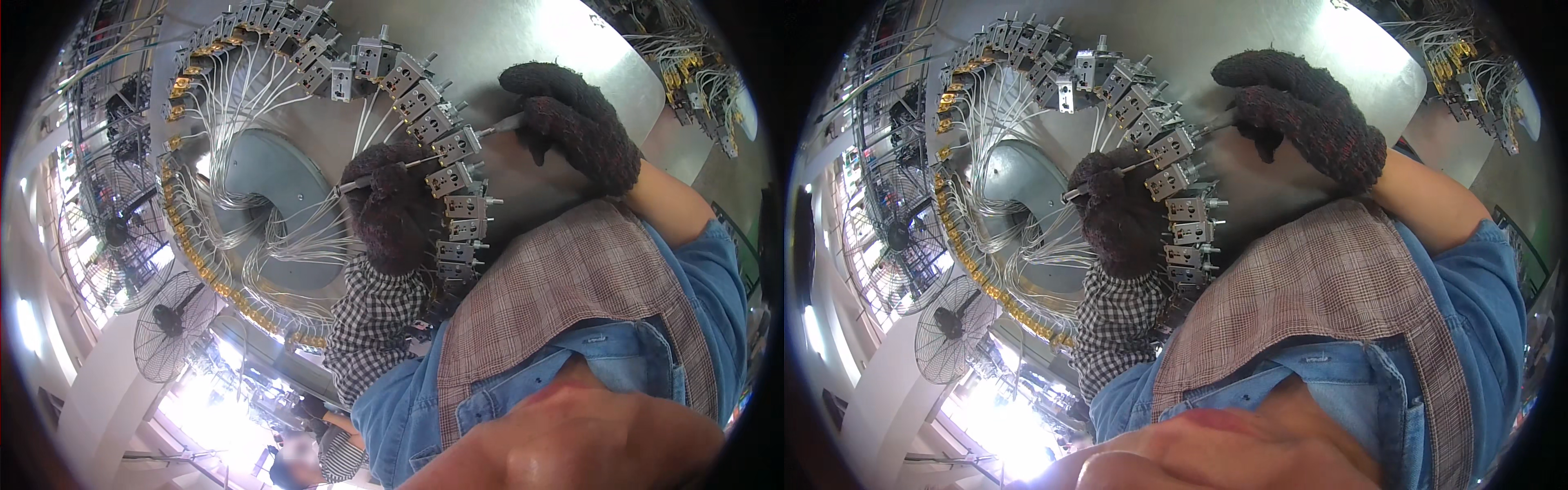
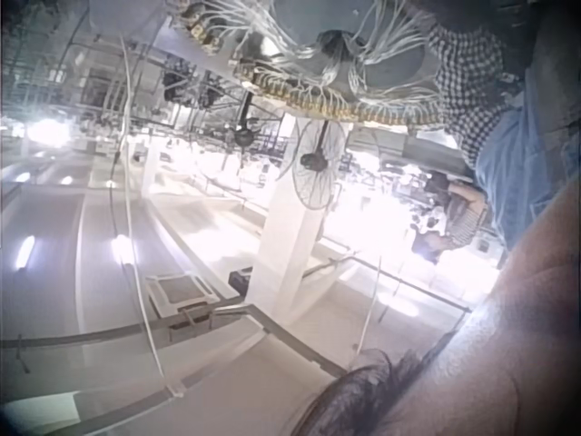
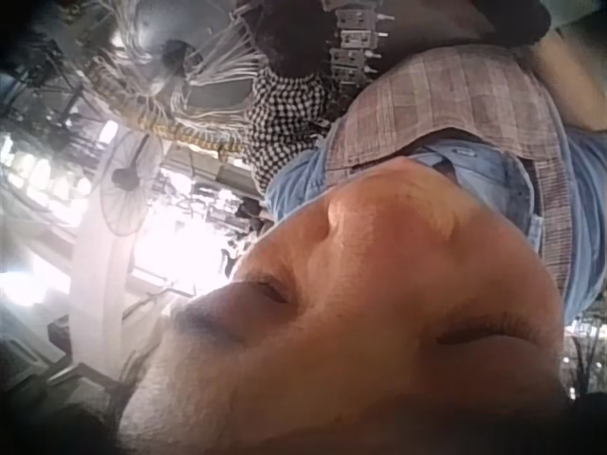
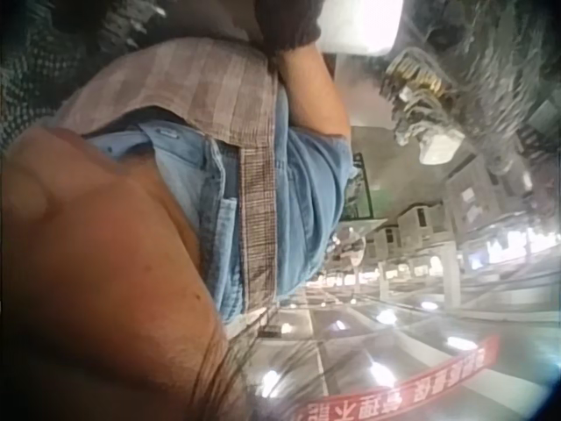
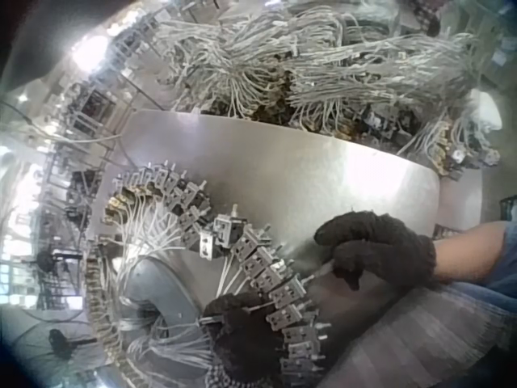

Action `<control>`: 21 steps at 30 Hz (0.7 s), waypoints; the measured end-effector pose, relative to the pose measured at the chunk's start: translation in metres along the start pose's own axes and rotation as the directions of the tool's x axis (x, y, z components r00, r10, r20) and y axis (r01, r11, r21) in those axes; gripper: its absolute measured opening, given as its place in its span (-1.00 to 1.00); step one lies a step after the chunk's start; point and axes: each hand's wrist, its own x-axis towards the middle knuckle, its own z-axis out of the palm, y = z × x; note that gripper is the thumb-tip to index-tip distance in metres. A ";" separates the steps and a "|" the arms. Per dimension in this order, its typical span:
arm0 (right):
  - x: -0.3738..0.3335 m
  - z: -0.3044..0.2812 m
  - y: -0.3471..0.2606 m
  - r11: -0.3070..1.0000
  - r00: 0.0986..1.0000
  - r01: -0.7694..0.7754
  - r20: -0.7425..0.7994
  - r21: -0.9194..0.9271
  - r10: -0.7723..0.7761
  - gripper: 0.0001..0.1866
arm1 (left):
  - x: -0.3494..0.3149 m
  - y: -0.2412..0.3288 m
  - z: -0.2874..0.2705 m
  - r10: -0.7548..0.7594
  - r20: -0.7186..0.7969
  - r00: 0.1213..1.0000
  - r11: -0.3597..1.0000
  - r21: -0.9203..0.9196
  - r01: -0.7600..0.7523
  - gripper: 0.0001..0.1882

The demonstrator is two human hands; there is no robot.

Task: Wiring and assembling pins onto a large circular electronic component on a production floor.

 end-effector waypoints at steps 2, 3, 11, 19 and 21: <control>-0.002 -0.002 0.000 0.999 0.999 -0.041 -0.003 -0.015 0.041 -0.61 | -0.001 0.001 0.004 0.181 -0.029 0.983 0.968 0.184 -0.173 -0.45; -0.004 -0.004 0.000 0.999 0.999 -0.038 0.008 -0.020 0.038 -0.59 | -0.002 0.004 0.004 0.204 -0.052 0.978 0.967 0.167 -0.193 -0.45; -0.023 0.003 0.005 0.997 0.997 -0.071 -0.036 0.044 0.072 -0.61 | -0.021 0.016 -0.002 0.162 0.062 0.985 0.970 -0.195 -0.147 -0.82; -0.020 0.013 0.017 0.997 0.999 -0.043 0.011 0.070 0.043 -0.60 | -0.026 0.015 -0.012 -0.009 0.117 0.993 0.968 -0.247 0.037 -0.78; -0.018 0.014 0.019 0.999 0.999 0.001 0.052 0.055 -0.004 -0.60 | -0.026 0.012 -0.015 -0.016 0.147 0.989 0.954 -0.293 0.059 -0.77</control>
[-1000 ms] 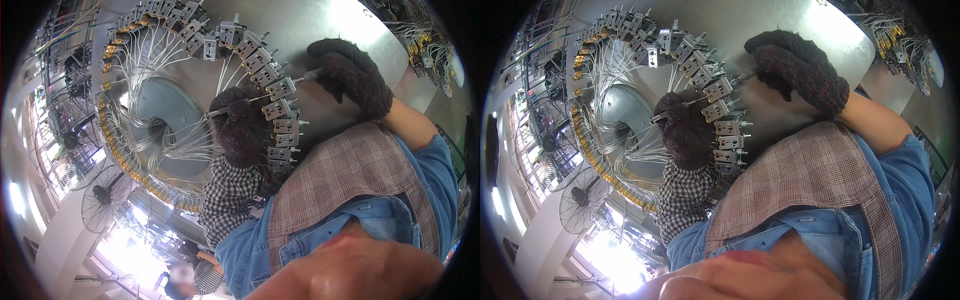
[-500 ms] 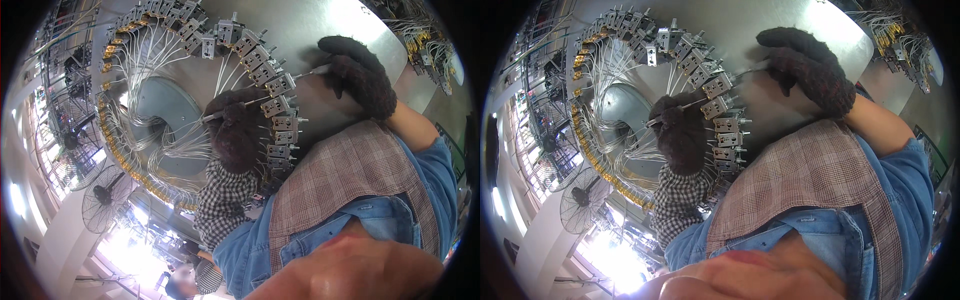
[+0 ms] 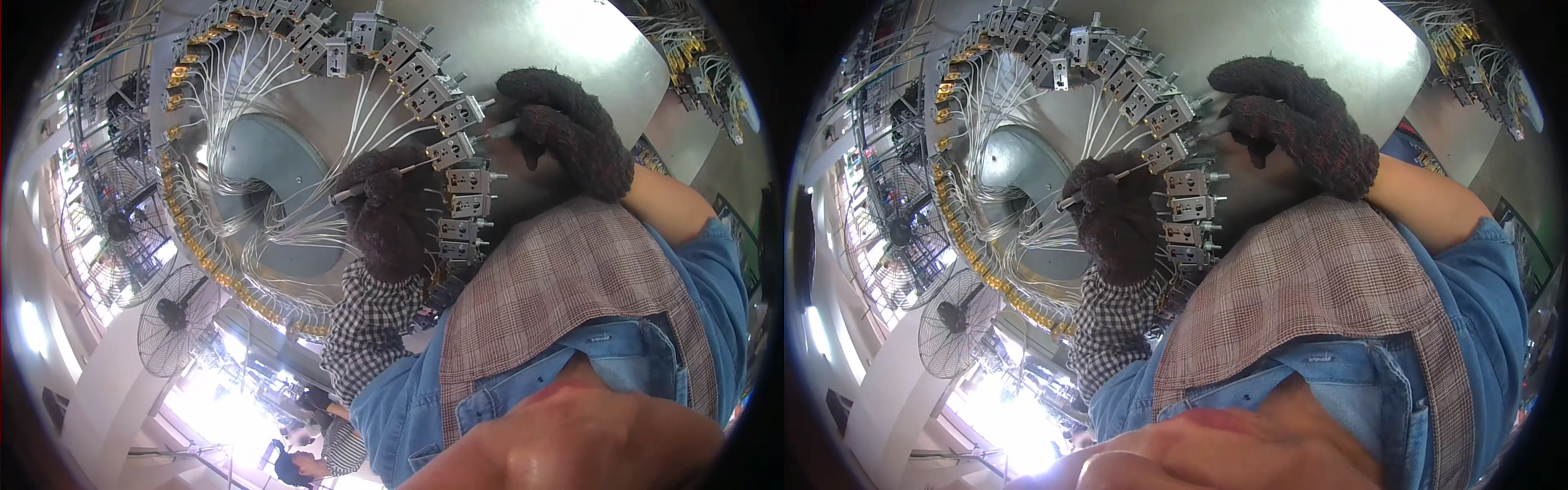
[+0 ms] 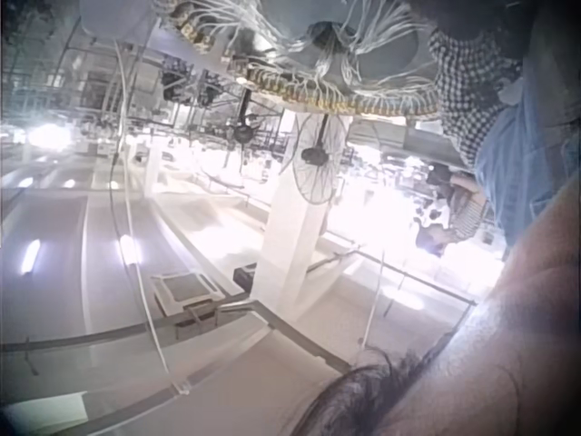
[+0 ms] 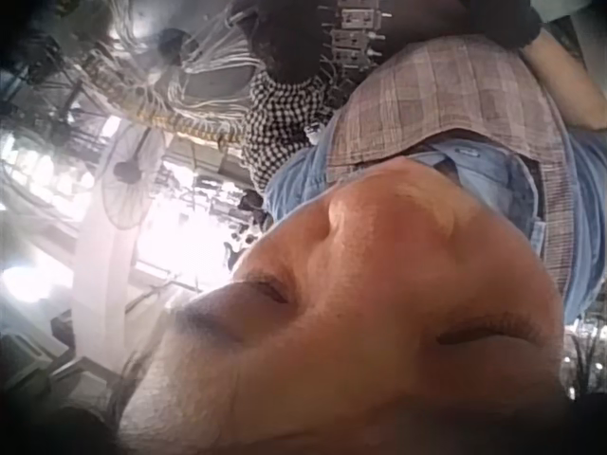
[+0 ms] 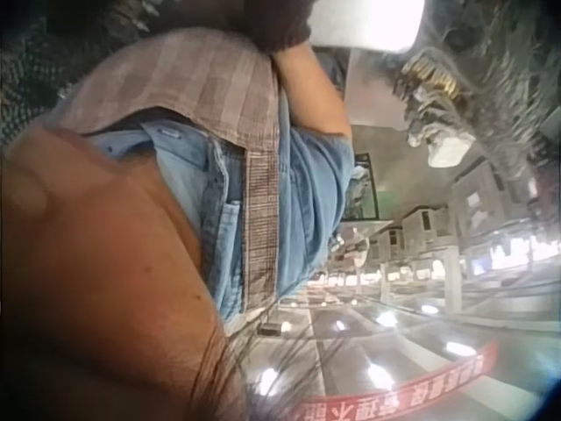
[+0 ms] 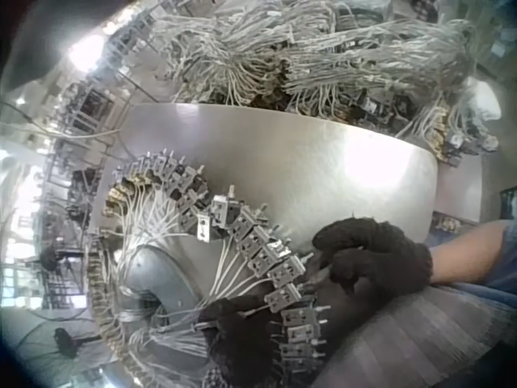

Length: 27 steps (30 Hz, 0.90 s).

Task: Wiring and assembling pins onto a large circular electronic component on a production floor.

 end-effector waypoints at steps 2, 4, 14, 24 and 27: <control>0.002 0.000 0.002 1.000 1.000 -0.001 0.011 0.007 0.001 -0.61 | 0.003 -0.004 -0.003 -0.080 -0.146 0.986 0.953 -0.302 0.032 -0.76; 0.003 -0.001 0.006 1.000 0.999 -0.001 0.040 0.006 0.001 -0.63 | 0.005 -0.006 -0.006 -0.053 -0.159 0.986 0.953 -0.302 0.002 -0.75; 0.005 -0.009 0.014 0.909 0.951 0.309 0.106 -0.280 -0.291 -0.69 | 0.004 -0.011 0.000 0.053 -0.208 0.977 0.971 -0.218 -0.099 -0.73; 0.007 -0.007 0.003 0.976 0.980 0.182 0.097 -0.116 -0.171 -0.67 | 0.005 -0.008 0.019 0.160 -0.158 0.974 0.987 0.016 -0.160 -0.83; 0.012 -0.013 0.017 0.724 0.868 0.482 0.157 -0.493 -0.471 -0.62 | 0.006 -0.009 0.015 0.116 -0.124 0.985 0.993 0.037 -0.113 -0.79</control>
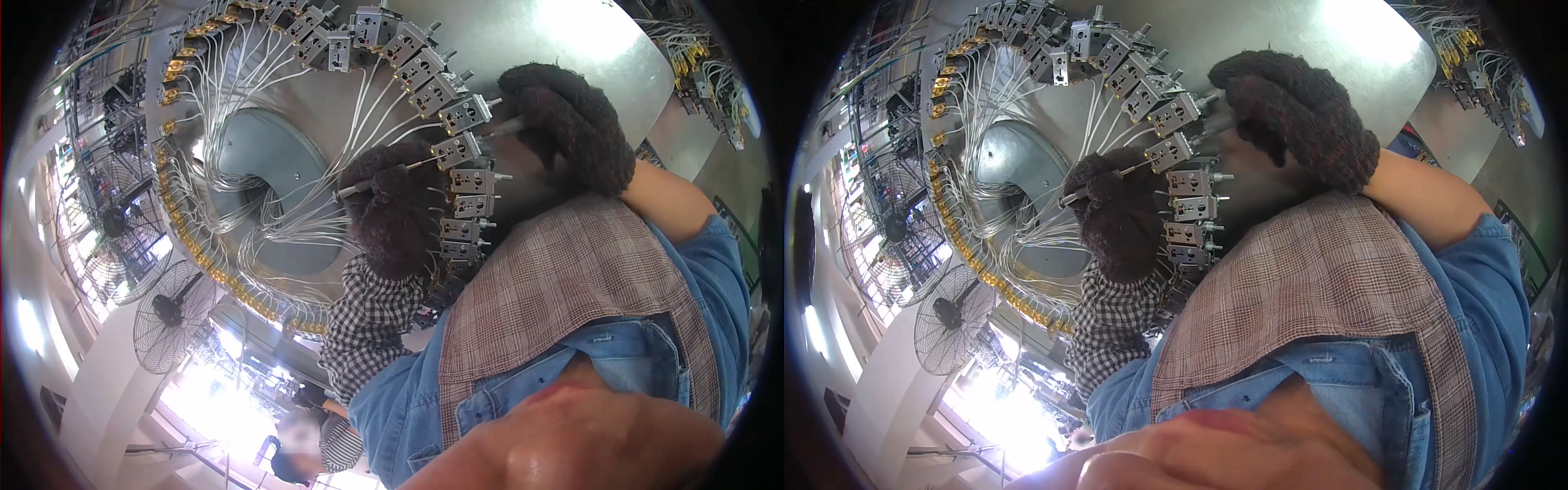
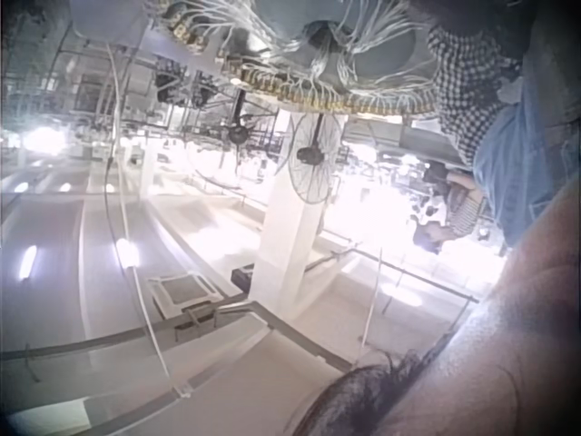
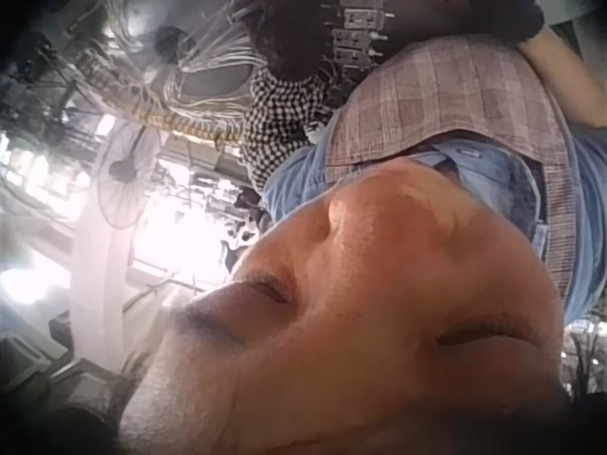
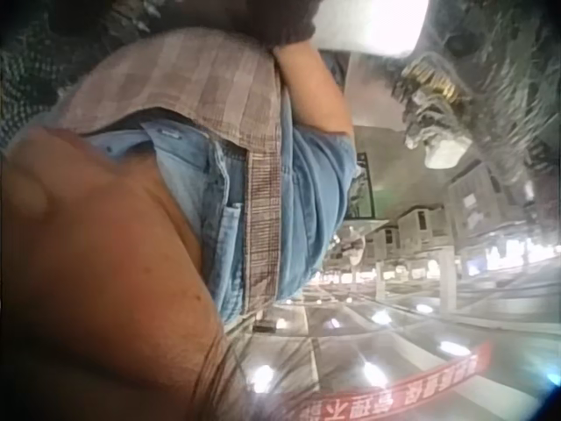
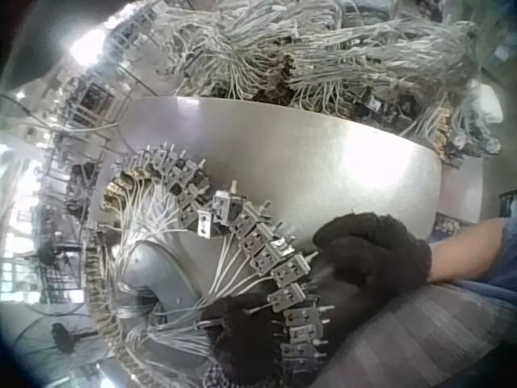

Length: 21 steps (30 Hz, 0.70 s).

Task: Wiring and assembling pins onto a large circular electronic component on a production floor.

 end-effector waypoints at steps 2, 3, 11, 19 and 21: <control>-0.003 -0.003 0.010 0.956 0.988 0.155 0.046 -0.248 -0.148 -0.57 | 0.001 -0.002 -0.003 0.032 0.050 0.998 0.996 -0.079 -0.028 -0.71; -0.004 -0.004 0.013 0.867 0.963 0.268 0.114 -0.420 -0.243 -0.53 | 0.001 -0.002 -0.004 0.031 0.050 0.998 0.997 -0.079 -0.027 -0.71; -0.001 -0.002 0.009 0.861 0.956 0.292 0.101 -0.416 -0.275 -0.49 | -0.001 -0.002 -0.005 0.045 0.029 0.999 0.999 0.029 -0.046 -0.73; -0.004 -0.001 -0.018 0.717 0.849 -0.514 0.160 0.472 0.503 -0.57 | 0.000 0.002 -0.001 -0.012 0.017 1.000 0.999 -0.052 0.013 -0.79; -0.003 -0.001 -0.018 0.740 0.887 -0.447 0.142 0.502 0.440 -0.58 | 0.000 0.003 0.001 -0.030 0.017 0.999 0.999 -0.014 0.030 -0.83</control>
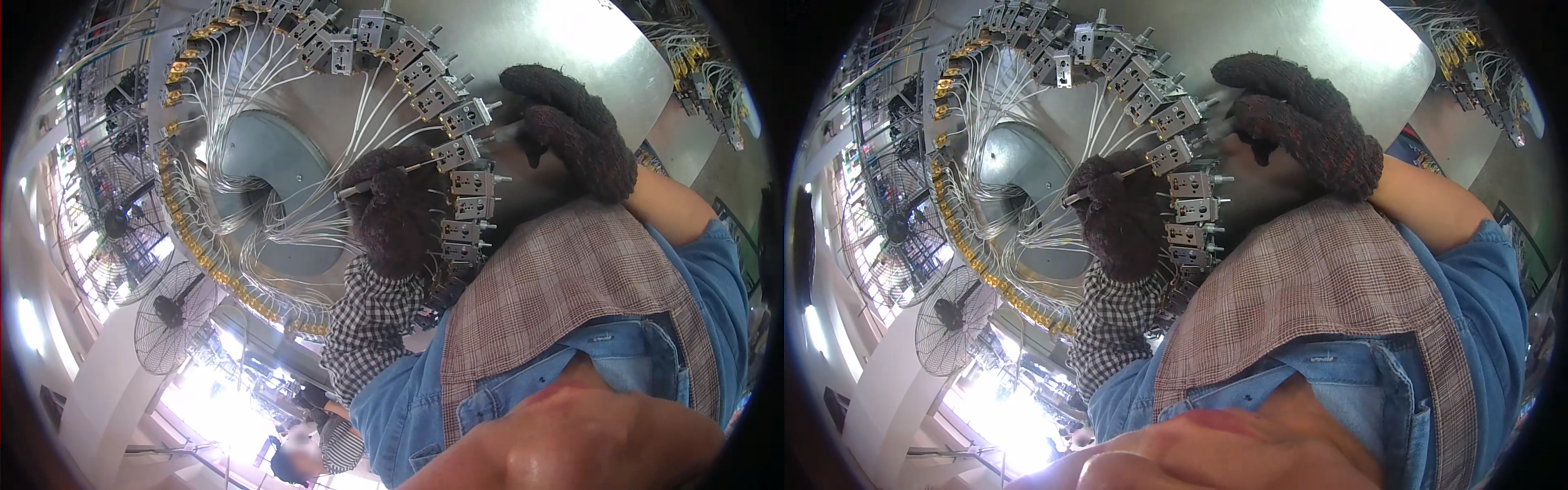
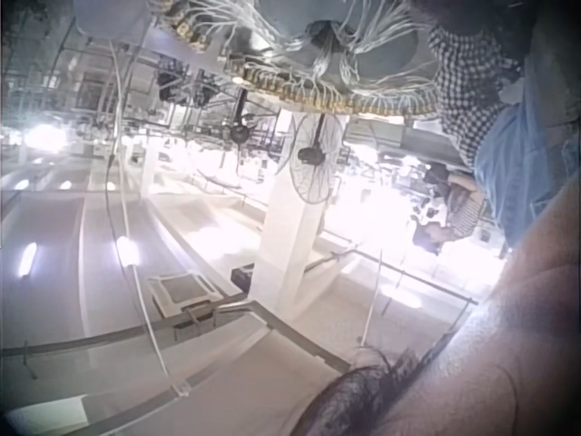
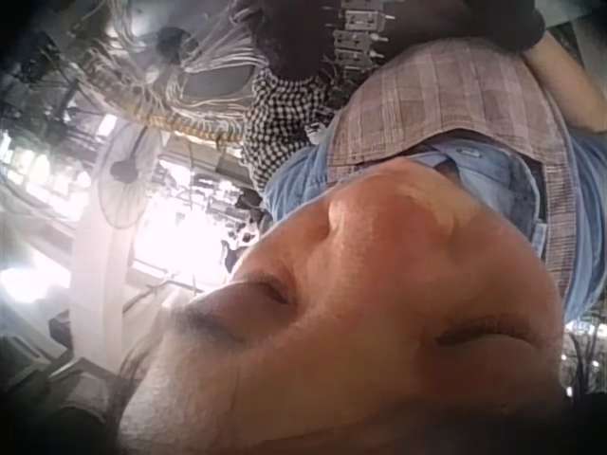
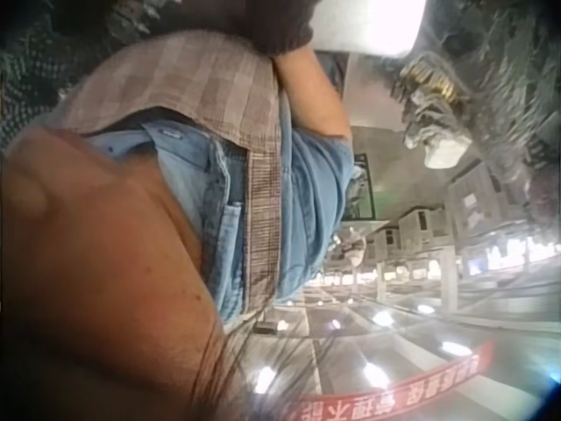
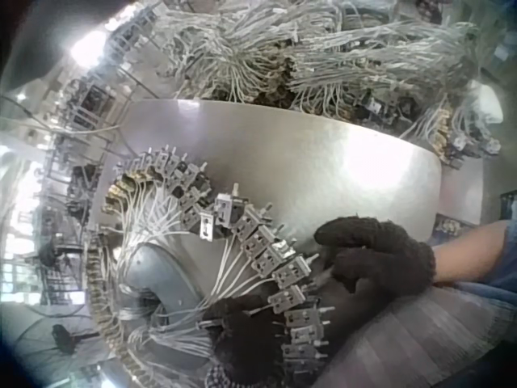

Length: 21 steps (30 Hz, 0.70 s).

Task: Wiring and assembling pins onto a large circular electronic component on a production floor.

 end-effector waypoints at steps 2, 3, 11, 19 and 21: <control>0.005 -0.001 0.001 1.000 1.000 0.012 0.012 -0.025 -0.012 -0.55 | 0.000 -0.001 0.002 0.037 -0.030 0.999 0.999 -0.011 -0.038 -0.82; 0.008 -0.002 0.002 0.995 0.993 0.092 0.078 -0.027 -0.090 -0.51 | 0.000 -0.001 0.002 0.037 -0.030 0.999 0.999 -0.010 -0.038 -0.82; 0.010 -0.007 0.006 0.736 0.898 0.419 0.123 -0.532 -0.423 -0.52 | -0.001 0.003 -0.001 0.006 -0.010 1.000 0.986 0.166 -0.004 -0.72; 0.015 -0.018 0.025 0.438 0.751 0.632 0.368 -0.639 -0.548 -0.50 | -0.001 0.003 0.000 0.023 0.039 0.999 0.987 0.160 -0.029 -0.72; 0.015 -0.020 0.028 0.383 0.699 0.674 0.379 -0.631 -0.606 -0.50 | -0.001 0.003 0.000 0.036 0.049 0.998 0.990 0.132 -0.042 -0.73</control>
